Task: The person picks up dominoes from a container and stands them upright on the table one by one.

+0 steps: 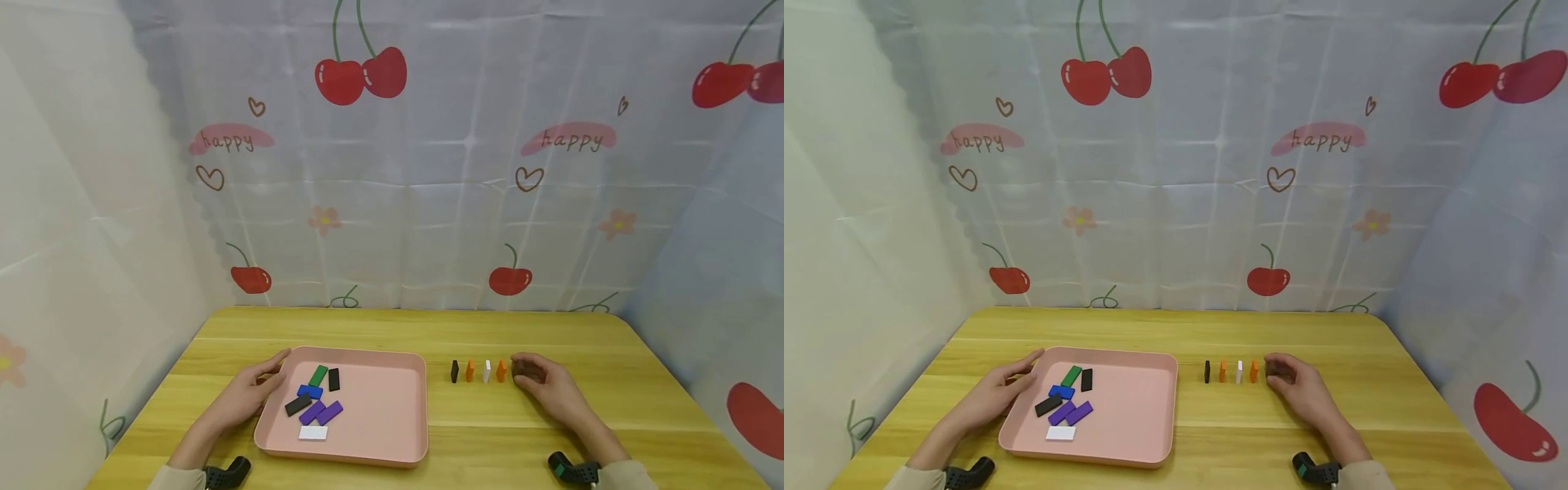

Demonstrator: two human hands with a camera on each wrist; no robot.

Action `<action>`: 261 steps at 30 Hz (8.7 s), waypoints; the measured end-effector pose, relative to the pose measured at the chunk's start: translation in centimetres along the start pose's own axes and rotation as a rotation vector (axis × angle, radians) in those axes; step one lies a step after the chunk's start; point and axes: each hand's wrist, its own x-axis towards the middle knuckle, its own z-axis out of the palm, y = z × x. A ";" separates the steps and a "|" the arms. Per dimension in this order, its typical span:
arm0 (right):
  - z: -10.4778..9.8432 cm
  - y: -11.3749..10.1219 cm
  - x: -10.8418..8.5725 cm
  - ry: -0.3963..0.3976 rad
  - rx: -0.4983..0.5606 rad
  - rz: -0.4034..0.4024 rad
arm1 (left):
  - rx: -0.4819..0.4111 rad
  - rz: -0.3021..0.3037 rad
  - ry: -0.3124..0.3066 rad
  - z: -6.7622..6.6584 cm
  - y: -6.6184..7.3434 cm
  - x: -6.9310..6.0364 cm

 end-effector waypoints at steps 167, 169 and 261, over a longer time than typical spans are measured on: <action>20.2 -20.2 4.4 -0.712 -0.198 -0.580 | 0.010 0.045 0.016 0.1 -0.9 0.3; 20.1 -20.2 4.4 -0.716 -0.237 -0.614 | 0.025 0.060 0.020 0.2 -1.0 0.4; 7.6 -11.3 -1.0 -0.406 0.193 -0.458 | 0.028 0.033 0.021 0.3 -0.8 0.2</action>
